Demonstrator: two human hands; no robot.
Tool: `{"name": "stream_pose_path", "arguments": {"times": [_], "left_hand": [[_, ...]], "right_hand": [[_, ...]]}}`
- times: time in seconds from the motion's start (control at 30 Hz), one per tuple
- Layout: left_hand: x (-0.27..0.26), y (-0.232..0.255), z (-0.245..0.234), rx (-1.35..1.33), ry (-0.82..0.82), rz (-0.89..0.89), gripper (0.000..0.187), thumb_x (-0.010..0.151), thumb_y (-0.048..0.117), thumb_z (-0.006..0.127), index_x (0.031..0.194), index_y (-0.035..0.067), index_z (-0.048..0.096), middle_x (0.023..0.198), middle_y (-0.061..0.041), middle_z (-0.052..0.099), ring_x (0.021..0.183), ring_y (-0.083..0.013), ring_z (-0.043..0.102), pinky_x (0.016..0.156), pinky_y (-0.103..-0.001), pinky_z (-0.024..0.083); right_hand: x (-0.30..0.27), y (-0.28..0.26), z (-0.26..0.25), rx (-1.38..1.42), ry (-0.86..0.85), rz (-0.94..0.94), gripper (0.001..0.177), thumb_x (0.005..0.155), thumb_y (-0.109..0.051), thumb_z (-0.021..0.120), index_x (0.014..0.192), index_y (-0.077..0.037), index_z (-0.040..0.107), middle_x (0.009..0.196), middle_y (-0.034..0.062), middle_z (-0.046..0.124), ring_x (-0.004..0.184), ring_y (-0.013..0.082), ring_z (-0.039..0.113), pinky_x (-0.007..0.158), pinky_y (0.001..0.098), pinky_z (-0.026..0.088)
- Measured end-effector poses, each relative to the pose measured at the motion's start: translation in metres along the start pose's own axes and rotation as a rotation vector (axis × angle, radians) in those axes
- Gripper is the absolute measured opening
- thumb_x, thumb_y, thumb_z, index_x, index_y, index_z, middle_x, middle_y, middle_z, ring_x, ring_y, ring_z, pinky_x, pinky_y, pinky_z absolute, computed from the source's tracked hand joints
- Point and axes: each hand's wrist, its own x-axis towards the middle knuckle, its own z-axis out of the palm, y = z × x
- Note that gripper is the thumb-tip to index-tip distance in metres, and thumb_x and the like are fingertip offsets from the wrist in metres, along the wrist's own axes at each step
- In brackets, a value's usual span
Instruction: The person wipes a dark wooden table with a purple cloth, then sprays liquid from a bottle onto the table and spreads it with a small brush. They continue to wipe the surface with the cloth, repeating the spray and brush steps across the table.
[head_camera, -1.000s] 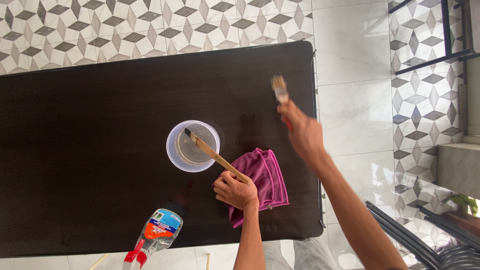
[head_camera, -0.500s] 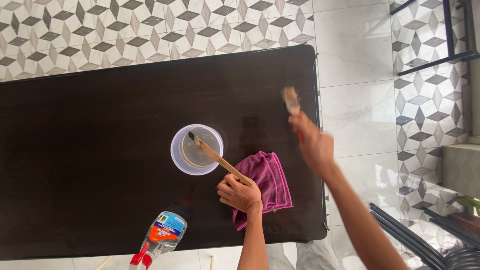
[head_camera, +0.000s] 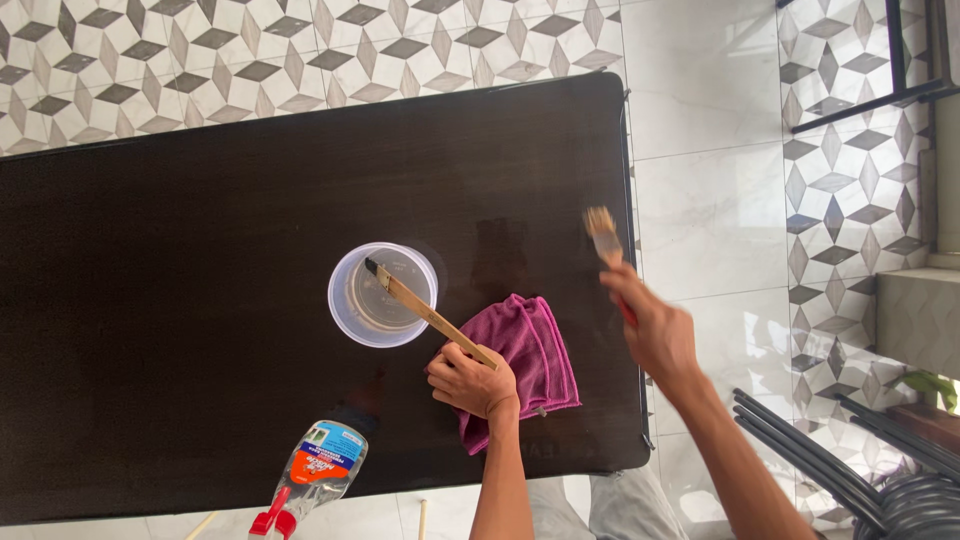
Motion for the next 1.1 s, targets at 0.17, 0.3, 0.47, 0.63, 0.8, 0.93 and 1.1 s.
{"name": "stream_pose_path", "arguments": {"times": [0.17,0.3,0.47,0.63,0.8,0.93,1.1], "left_hand": [[0.002,0.000,0.000,0.027,0.000,0.013,0.017,0.088,0.021,0.067,0.094,0.012,0.053,0.100,-0.010,0.049,0.090,-0.0302,0.053,0.074,-0.046,0.041],[0.001,0.000,0.002,0.049,0.011,0.024,0.019,0.088,0.022,0.066,0.096,0.011,0.053,0.101,-0.010,0.049,0.090,-0.0302,0.053,0.074,-0.045,0.041],[0.000,-0.002,0.004,0.069,-0.029,0.030,0.022,0.088,0.024,0.066,0.098,0.010,0.054,0.100,-0.011,0.048,0.088,-0.0289,0.052,0.072,-0.045,0.041],[0.000,-0.004,0.006,0.077,-0.023,0.029,0.021,0.088,0.023,0.065,0.098,0.010,0.053,0.101,-0.010,0.048,0.089,-0.0283,0.052,0.073,-0.044,0.041],[0.000,0.000,0.004,0.064,-0.004,0.019,0.021,0.086,0.022,0.066,0.098,0.011,0.053,0.101,-0.009,0.048,0.091,-0.0290,0.052,0.074,-0.044,0.041],[0.001,-0.002,0.001,0.029,-0.009,0.023,0.021,0.085,0.021,0.067,0.096,0.011,0.052,0.101,-0.010,0.049,0.090,-0.0290,0.053,0.073,-0.045,0.041],[0.001,0.000,0.000,-0.013,0.033,0.024,0.021,0.086,0.022,0.069,0.092,0.014,0.051,0.101,-0.008,0.049,0.091,-0.0291,0.053,0.073,-0.045,0.040]], "right_hand": [[-0.033,-0.003,-0.001,-0.034,-0.011,0.050,0.039,0.086,0.005,0.066,0.118,-0.018,0.071,0.129,-0.0038,0.072,0.080,0.0205,0.076,0.058,0.0323,0.058],[0.027,0.008,0.003,-0.024,0.066,-0.028,0.041,0.087,0.006,0.064,0.121,-0.017,0.070,0.129,0.0013,0.072,0.081,0.0266,0.075,0.061,0.0367,0.057],[0.132,0.014,-0.002,0.005,0.095,-0.027,0.042,0.087,0.008,0.064,0.121,-0.016,0.071,0.117,0.0045,0.076,0.083,0.0335,0.073,0.068,0.0430,0.056],[0.140,0.008,0.001,0.054,0.105,-0.023,0.051,0.081,0.011,0.061,0.124,-0.016,0.070,0.113,0.0052,0.077,0.088,0.0330,0.074,0.073,0.0437,0.056],[0.054,0.005,-0.003,0.073,0.000,0.183,0.035,0.097,-0.001,0.063,0.127,-0.019,0.069,0.111,0.0065,0.076,0.085,0.0331,0.075,0.069,0.0436,0.057],[-0.017,-0.005,-0.006,0.140,0.012,0.194,0.040,0.089,0.007,0.065,0.123,-0.014,0.069,0.136,0.0052,0.069,0.096,0.0263,0.077,0.074,0.0347,0.062],[-0.037,-0.015,0.006,0.233,0.030,0.245,0.055,0.080,0.017,0.060,0.129,-0.008,0.066,0.145,0.0084,0.062,0.111,0.0275,0.072,0.080,0.0319,0.063]]}}
